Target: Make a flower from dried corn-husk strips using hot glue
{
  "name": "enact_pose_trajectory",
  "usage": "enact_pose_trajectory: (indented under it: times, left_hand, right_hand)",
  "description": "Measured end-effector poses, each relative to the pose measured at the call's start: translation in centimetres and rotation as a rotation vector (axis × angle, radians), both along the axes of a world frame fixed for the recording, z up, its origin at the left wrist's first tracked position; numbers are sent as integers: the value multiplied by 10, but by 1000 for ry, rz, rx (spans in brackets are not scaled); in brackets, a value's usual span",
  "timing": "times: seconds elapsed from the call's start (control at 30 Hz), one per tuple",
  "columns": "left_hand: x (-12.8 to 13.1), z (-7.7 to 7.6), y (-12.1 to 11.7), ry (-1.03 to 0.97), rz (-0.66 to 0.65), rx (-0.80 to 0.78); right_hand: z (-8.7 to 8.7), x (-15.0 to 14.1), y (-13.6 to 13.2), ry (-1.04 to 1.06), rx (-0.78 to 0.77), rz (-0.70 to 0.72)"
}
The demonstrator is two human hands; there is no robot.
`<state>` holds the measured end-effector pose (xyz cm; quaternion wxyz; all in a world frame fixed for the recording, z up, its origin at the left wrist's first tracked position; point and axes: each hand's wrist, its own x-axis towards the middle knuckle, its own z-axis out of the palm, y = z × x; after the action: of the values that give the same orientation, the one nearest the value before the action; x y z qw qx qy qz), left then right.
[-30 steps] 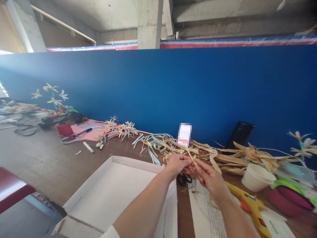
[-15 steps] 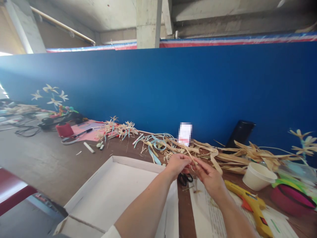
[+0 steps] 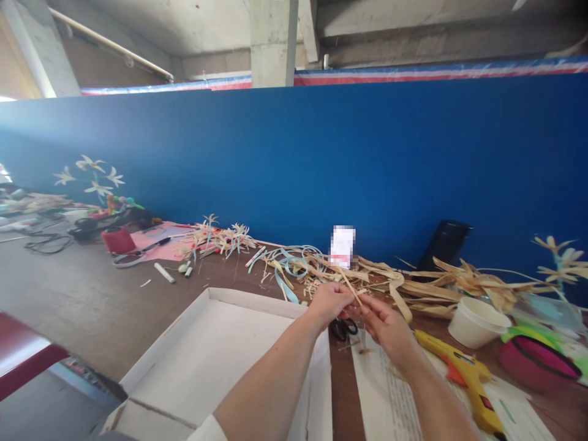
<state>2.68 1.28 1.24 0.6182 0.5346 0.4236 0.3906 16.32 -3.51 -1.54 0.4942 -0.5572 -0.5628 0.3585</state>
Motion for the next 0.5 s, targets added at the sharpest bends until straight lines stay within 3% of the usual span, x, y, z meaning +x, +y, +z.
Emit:
enact_pose_trajectory:
  times: [0.23, 0.37, 0.5]
  left_hand:
    - [2, -1, -1, 86, 26, 3]
    - [4, -4, 0, 76, 34, 6]
    - [6, -6, 1, 103, 56, -6]
  right_hand:
    - [-1, 7, 2, -521, 302, -107]
    - [0, 1, -3, -658, 282, -185]
    - [2, 6, -4, -664, 194, -373]
